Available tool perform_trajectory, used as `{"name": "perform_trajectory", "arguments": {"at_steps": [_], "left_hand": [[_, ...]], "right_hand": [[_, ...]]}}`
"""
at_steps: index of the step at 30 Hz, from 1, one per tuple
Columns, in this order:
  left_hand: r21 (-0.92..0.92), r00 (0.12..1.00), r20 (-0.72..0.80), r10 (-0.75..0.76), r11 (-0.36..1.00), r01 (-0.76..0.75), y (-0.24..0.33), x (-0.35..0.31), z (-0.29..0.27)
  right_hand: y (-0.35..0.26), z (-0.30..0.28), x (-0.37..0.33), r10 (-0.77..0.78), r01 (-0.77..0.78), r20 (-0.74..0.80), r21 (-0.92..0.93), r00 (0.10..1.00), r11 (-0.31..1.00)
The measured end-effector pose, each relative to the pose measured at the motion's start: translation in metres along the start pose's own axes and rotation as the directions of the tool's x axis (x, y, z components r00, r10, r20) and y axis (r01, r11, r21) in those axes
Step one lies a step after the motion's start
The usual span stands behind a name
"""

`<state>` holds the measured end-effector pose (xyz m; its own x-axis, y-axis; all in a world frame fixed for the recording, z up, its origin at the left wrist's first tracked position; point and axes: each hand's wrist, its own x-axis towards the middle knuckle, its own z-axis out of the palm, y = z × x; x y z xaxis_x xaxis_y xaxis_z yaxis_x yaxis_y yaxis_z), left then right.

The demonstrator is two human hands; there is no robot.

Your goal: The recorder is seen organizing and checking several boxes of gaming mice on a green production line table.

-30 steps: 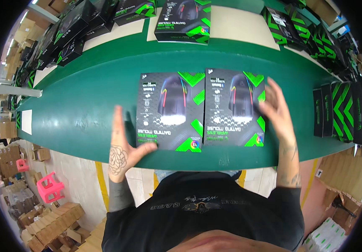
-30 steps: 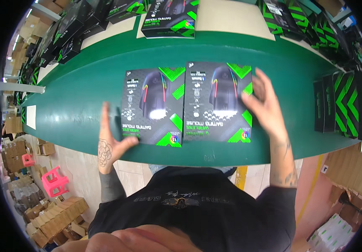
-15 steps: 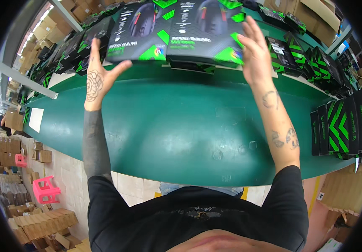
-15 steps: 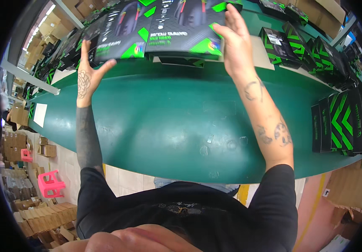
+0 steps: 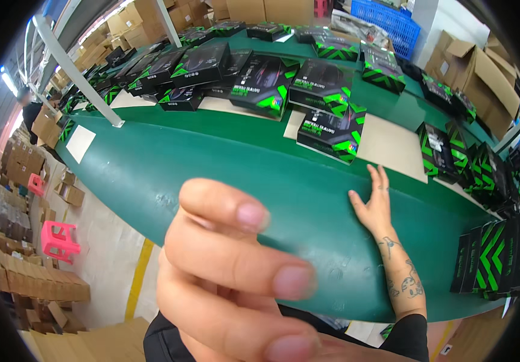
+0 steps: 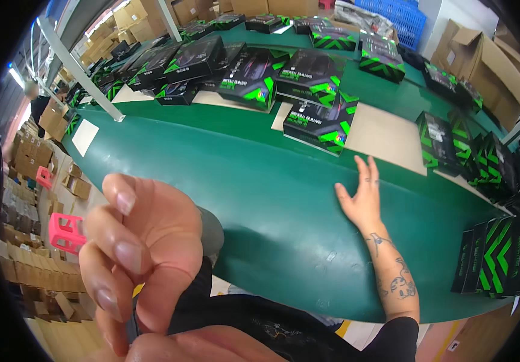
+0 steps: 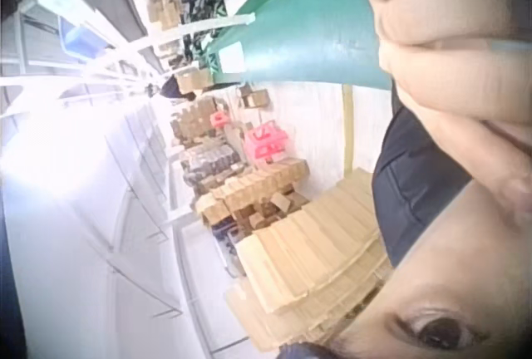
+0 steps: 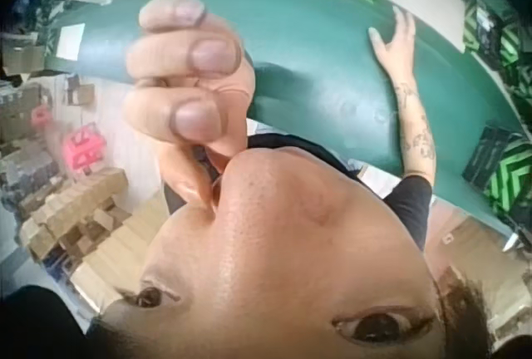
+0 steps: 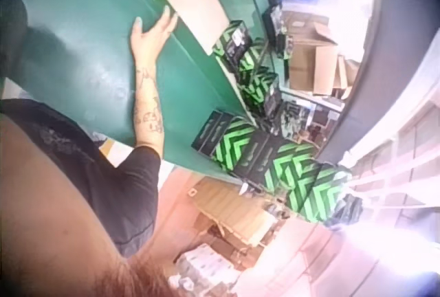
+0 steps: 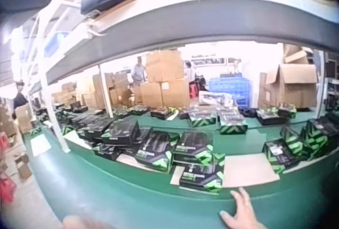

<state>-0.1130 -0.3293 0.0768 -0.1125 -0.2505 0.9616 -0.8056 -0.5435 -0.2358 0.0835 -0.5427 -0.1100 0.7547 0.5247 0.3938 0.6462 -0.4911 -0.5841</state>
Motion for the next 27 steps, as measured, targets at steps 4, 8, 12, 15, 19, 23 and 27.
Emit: {"name": "perform_trajectory", "arguments": {"at_steps": [4, 8, 12, 15, 19, 23, 27], "left_hand": [[0.139, 0.999, -0.031, -0.045, 0.989, 0.049, 0.011, -0.002, -0.011], [0.252, 0.985, -0.143, 0.094, 0.966, -0.056, 0.006, -0.006, -0.009], [0.231, 0.981, 0.178, 0.083, 0.965, -0.123, 0.017, -0.005, -0.033], [0.23, 0.984, 0.064, 0.165, 0.957, -0.176, -0.014, -0.013, -0.024], [0.507, 0.99, 0.073, 0.12, 0.851, -0.14, 0.028, 0.002, -0.037], [0.436, 0.994, 0.109, -0.001, 0.899, -0.046, 0.012, -0.005, -0.049], [0.036, 0.965, -0.231, -0.127, 0.99, 0.139, -0.059, -0.026, 0.006]], "right_hand": [[-0.027, 0.025, 0.042, -0.175, 0.174, -0.012, -0.081, 0.984, 0.982], [-0.029, 0.054, 0.101, -0.358, 0.326, -0.074, -0.273, 0.931, 0.905], [-0.004, 0.082, 0.142, -0.263, 0.239, -0.006, -0.397, 0.965, 0.886], [0.024, 0.074, 0.168, -0.274, 0.217, -0.106, -0.374, 0.956, 0.902], [-0.008, 0.088, 0.121, -0.253, 0.24, -0.032, -0.221, 0.967, 0.945], [0.004, 0.032, 0.054, -0.171, 0.192, 0.098, -0.276, 0.98, 0.942], [0.035, -0.02, 0.008, -0.05, 0.09, 0.167, -0.242, 0.985, 0.966]]}}
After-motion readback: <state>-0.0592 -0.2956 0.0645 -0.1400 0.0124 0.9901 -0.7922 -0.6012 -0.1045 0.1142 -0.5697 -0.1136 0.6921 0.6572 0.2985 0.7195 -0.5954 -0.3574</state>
